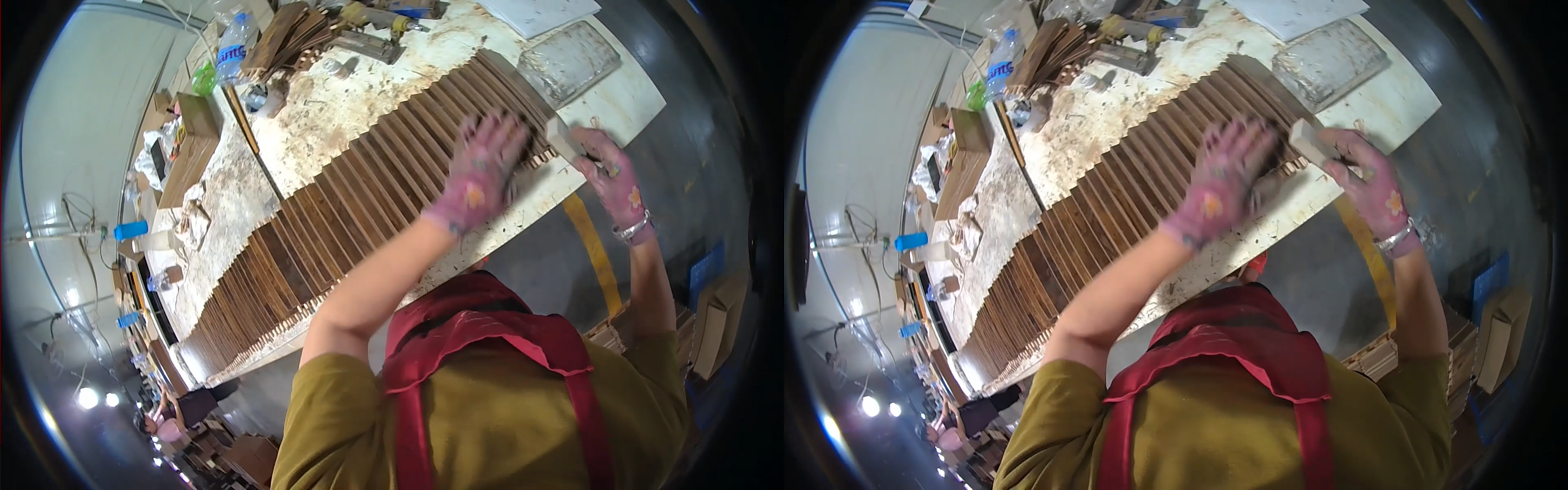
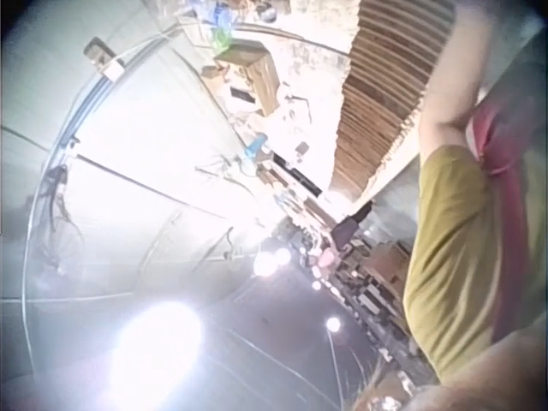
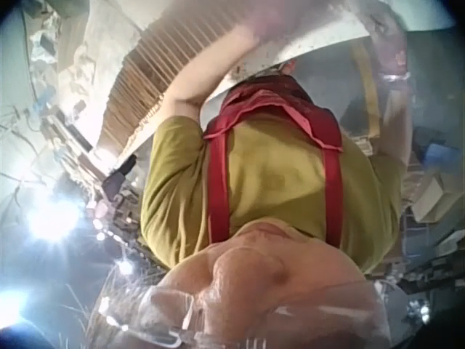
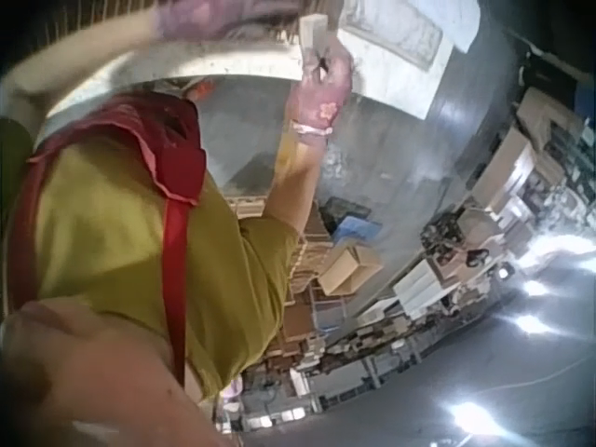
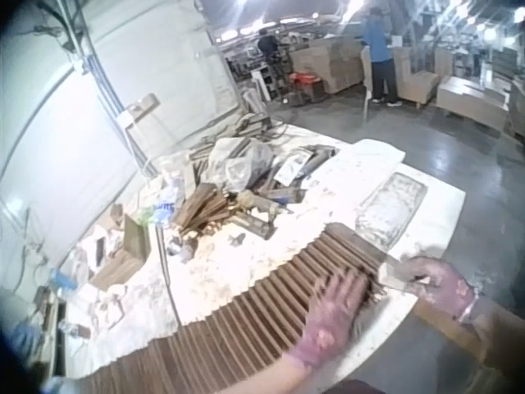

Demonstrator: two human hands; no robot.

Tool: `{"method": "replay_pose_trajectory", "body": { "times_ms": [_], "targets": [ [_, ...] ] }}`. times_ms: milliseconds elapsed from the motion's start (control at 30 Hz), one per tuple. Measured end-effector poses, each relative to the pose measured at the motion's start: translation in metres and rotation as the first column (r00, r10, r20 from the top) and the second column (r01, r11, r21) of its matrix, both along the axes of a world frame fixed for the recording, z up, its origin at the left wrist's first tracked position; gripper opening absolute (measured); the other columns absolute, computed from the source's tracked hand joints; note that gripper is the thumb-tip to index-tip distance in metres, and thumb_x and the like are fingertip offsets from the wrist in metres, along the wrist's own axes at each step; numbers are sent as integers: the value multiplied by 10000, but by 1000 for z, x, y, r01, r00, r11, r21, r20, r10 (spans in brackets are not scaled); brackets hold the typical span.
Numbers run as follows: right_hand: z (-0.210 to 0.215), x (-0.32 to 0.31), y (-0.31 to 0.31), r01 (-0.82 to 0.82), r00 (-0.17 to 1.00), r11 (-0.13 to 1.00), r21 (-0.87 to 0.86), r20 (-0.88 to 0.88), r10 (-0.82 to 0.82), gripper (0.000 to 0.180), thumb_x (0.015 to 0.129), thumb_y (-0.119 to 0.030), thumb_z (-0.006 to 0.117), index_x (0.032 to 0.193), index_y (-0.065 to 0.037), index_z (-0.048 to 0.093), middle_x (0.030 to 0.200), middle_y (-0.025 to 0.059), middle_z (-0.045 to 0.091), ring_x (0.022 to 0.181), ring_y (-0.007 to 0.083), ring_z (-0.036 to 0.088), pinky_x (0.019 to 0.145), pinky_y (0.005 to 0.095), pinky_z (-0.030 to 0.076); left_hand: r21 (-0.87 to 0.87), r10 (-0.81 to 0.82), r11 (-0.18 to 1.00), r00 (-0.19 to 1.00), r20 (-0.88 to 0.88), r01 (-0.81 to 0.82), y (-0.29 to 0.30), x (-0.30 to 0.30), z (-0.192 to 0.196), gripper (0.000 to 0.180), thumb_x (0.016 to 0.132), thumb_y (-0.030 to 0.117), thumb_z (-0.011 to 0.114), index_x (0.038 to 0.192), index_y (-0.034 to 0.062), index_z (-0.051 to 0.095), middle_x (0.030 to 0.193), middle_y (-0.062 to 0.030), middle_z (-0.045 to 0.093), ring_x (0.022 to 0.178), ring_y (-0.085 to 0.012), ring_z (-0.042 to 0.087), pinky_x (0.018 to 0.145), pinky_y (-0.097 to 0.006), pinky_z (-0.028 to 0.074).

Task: The person sands a long row of vertical wood strips using a sanding block and then wipes the entire row with a white cloth.

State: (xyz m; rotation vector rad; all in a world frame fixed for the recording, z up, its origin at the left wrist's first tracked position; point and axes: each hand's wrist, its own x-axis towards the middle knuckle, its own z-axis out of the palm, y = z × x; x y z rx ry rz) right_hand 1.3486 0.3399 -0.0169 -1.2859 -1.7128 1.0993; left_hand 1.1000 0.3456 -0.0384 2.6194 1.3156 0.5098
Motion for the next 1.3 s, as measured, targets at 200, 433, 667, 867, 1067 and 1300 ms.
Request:
{"method": "replay_pose_trajectory", "body": {
  "times_ms": [200, 433, 667, 867, 1067, 1300],
  "targets": [
    [-1, -97, 71, -217, 976, 952, 215, 48, 212, 326, 901, -181, 672, 1196, -55, 616, 1227, 102, 646, 1102, 227, 613, 988, 343, 453, -79, 185, 981, 981, 61, -180, -102, -55, 21, 604, 821, 262, 647, 1364, 32, 517, 1450, -150, 456, 1371, -341, 390, 1141, -535, 254],
    [-21, -206, 108, -316, 728, 918, 240, 682, 73, 438, 888, -198, 633, 1314, -157, 543, 1116, 151, 613, 908, 315, 648, 806, 407, 515, -16, 295, 954, 950, -107, -298, -133, -90, -9, 636, 778, 250, 684, 1383, 128, 527, 1466, -77, 449, 1373, -338, 375, 1114, -531, 271],
    [2, -250, 24, -595, 691, 784, 177, 612, 386, 419, 846, -229, 670, 1256, -186, 596, 1066, 122, 615, 884, 307, 657, 781, 436, 527, -51, 304, 951, 952, -40, -306, -136, -96, -11, 581, 844, 308, 627, 1395, 161, 520, 1479, -84, 427, 1400, -320, 330, 1136, -527, 230],
    [-8, -294, 66, -440, 659, 875, 202, 735, 162, 404, 855, -242, 646, 1251, -176, 595, 1063, 125, 621, 810, 298, 652, 734, 392, 542, -80, 283, 956, 959, 9, -281, -135, -94, 2, 555, 851, 273, 619, 1386, 153, 534, 1466, -114, 436, 1365, -340, 370, 1136, -524, 231],
    [7, -282, 30, -581, 664, 808, 93, 628, 405, 364, 891, -298, 612, 1239, -191, 623, 1211, 150, 604, 962, 336, 660, 884, 413, 523, -16, 332, 943, 943, 32, -332, -144, -113, -3, 557, 844, 175, 587, 1390, 98, 509, 1459, -124, 432, 1368, -340, 380, 1131, -505, 290],
    [-10, -237, 74, -673, 686, 663, 327, 611, 396, 358, 913, -254, 605, 1267, -197, 594, 1215, 116, 619, 1051, 312, 638, 928, 426, 494, 17, 265, 964, 964, -2, -265, -143, -133, -14, 489, 847, 116, 538, 1332, 57, 544, 1402, -124, 497, 1318, -316, 444, 1087, -469, 369]
  ]
}}
